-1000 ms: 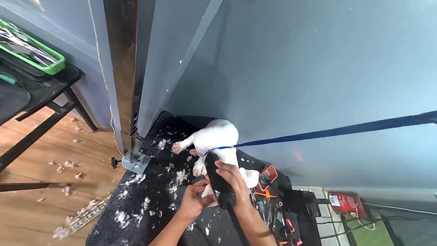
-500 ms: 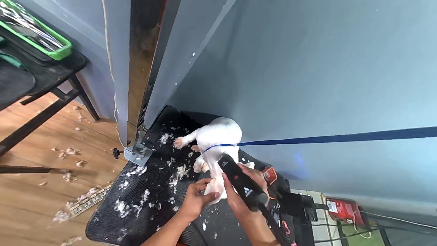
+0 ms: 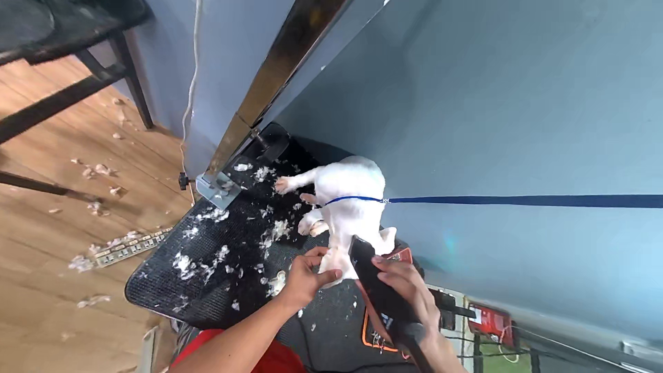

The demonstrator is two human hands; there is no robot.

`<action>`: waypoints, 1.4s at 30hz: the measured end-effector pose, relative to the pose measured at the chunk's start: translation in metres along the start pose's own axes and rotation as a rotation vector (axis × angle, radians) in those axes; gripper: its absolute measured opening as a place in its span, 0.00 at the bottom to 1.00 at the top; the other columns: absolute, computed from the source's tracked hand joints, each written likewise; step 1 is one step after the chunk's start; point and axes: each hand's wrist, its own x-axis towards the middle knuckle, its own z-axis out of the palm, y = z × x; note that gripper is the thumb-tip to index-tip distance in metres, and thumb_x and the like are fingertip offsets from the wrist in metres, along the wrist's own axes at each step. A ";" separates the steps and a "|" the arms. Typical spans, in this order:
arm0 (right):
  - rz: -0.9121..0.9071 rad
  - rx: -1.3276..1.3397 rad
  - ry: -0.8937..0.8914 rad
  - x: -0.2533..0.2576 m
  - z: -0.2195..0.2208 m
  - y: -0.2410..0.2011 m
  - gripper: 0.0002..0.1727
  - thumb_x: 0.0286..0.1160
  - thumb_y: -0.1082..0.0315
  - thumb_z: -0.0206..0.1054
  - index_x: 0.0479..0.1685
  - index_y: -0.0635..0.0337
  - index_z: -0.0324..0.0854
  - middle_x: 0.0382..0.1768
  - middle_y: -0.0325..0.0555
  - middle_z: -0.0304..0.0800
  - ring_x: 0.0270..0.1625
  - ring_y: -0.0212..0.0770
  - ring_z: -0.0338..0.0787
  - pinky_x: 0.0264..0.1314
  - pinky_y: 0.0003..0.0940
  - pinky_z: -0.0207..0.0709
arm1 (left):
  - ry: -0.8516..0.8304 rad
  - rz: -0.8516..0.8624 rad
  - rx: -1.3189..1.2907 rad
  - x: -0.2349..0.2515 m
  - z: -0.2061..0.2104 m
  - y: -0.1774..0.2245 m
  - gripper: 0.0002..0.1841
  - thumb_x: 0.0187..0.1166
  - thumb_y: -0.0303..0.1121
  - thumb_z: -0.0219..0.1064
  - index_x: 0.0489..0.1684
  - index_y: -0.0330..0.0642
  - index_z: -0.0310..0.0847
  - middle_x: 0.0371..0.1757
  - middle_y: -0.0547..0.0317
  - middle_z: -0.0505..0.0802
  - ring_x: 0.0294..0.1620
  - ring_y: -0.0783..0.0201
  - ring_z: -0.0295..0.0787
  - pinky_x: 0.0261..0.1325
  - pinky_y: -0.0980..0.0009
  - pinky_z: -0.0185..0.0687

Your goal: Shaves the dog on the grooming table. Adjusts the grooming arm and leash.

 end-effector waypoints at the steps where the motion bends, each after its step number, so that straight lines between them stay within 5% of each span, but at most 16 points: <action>1: -0.036 -0.037 -0.036 0.004 0.004 -0.001 0.26 0.68 0.60 0.78 0.64 0.50 0.74 0.62 0.46 0.86 0.69 0.45 0.86 0.70 0.41 0.86 | 0.009 0.000 -0.013 0.000 0.001 -0.001 0.08 0.65 0.33 0.82 0.35 0.40 0.96 0.58 0.55 0.94 0.57 0.63 0.92 0.62 0.63 0.90; 5: -0.136 -0.151 -0.125 0.018 0.030 0.001 0.16 0.83 0.58 0.58 0.64 0.50 0.75 0.61 0.50 0.87 0.69 0.50 0.86 0.70 0.44 0.83 | 0.052 0.060 -0.067 0.001 0.004 -0.010 0.07 0.61 0.32 0.83 0.31 0.41 0.96 0.59 0.56 0.94 0.60 0.64 0.90 0.63 0.63 0.88; 9: -0.178 -0.217 -0.186 0.032 0.066 0.015 0.14 0.74 0.65 0.63 0.57 0.53 0.82 0.61 0.53 0.88 0.71 0.53 0.86 0.73 0.47 0.81 | 0.087 0.069 -0.074 -0.004 0.008 -0.005 0.05 0.60 0.22 0.74 0.30 0.38 0.94 0.55 0.58 0.95 0.56 0.68 0.91 0.62 0.66 0.88; 12: -0.126 -0.083 -0.172 0.039 0.067 0.015 0.18 0.69 0.66 0.67 0.59 0.57 0.83 0.64 0.54 0.87 0.74 0.53 0.84 0.75 0.47 0.81 | 0.099 0.064 -0.050 -0.003 0.010 -0.004 0.03 0.62 0.26 0.76 0.31 0.40 0.93 0.51 0.59 0.95 0.53 0.70 0.91 0.59 0.67 0.89; 16: 0.026 0.042 0.141 0.016 0.029 -0.014 0.28 0.60 0.64 0.85 0.62 0.45 0.79 0.60 0.40 0.89 0.65 0.43 0.88 0.66 0.43 0.87 | 0.023 0.043 0.080 0.001 0.001 -0.006 0.09 0.65 0.37 0.82 0.35 0.43 0.96 0.63 0.60 0.92 0.66 0.68 0.87 0.70 0.65 0.85; 21: 0.153 -0.062 0.397 0.016 0.030 -0.009 0.29 0.56 0.61 0.87 0.59 0.42 0.80 0.53 0.33 0.89 0.61 0.37 0.91 0.63 0.37 0.90 | 0.036 0.075 0.041 0.004 -0.003 -0.006 0.10 0.63 0.36 0.84 0.36 0.41 0.96 0.63 0.57 0.93 0.67 0.65 0.87 0.72 0.64 0.85; 24: 0.125 -0.037 0.347 0.034 0.053 0.001 0.25 0.57 0.62 0.85 0.55 0.48 0.81 0.52 0.41 0.90 0.58 0.40 0.91 0.60 0.40 0.89 | 0.035 0.055 0.053 0.005 -0.006 0.000 0.10 0.63 0.35 0.83 0.36 0.41 0.96 0.62 0.57 0.93 0.64 0.65 0.89 0.69 0.65 0.87; 27: 0.028 0.029 0.133 0.050 0.066 0.011 0.26 0.56 0.66 0.81 0.58 0.56 0.82 0.60 0.52 0.88 0.68 0.48 0.86 0.69 0.46 0.85 | 0.058 0.057 0.076 0.003 -0.006 0.006 0.07 0.61 0.33 0.81 0.32 0.41 0.95 0.58 0.57 0.94 0.62 0.66 0.89 0.66 0.66 0.86; 29: 0.007 0.191 0.145 0.048 0.064 0.010 0.28 0.58 0.70 0.81 0.63 0.55 0.82 0.66 0.52 0.87 0.75 0.51 0.84 0.75 0.49 0.84 | 0.054 0.056 0.021 0.003 -0.010 0.007 0.08 0.61 0.30 0.80 0.34 0.38 0.95 0.58 0.52 0.94 0.60 0.63 0.91 0.65 0.65 0.89; 34: 0.318 0.863 0.651 0.008 0.009 -0.037 0.41 0.49 0.74 0.89 0.69 0.42 0.75 0.60 0.49 0.93 0.65 0.55 0.92 0.71 0.53 0.86 | 0.136 -0.061 -0.078 0.018 -0.056 0.029 0.08 0.69 0.30 0.71 0.30 0.32 0.91 0.58 0.45 0.94 0.57 0.55 0.91 0.61 0.57 0.88; 38: 0.594 1.454 0.883 -0.062 -0.021 -0.041 0.22 0.70 0.66 0.77 0.65 0.48 0.86 0.67 0.54 0.89 0.67 0.52 0.90 0.69 0.50 0.85 | 0.265 -0.126 0.011 0.023 -0.099 0.057 0.12 0.81 0.28 0.63 0.47 0.26 0.89 0.47 0.43 0.96 0.47 0.56 0.94 0.55 0.60 0.90; 42: 1.148 1.557 1.100 -0.113 -0.014 -0.027 0.19 0.92 0.52 0.50 0.60 0.53 0.80 0.55 0.49 0.94 0.55 0.44 0.95 0.56 0.41 0.90 | 0.522 -0.071 0.159 0.015 -0.115 0.080 0.15 0.88 0.34 0.61 0.41 0.29 0.88 0.37 0.48 0.95 0.38 0.59 0.92 0.47 0.63 0.90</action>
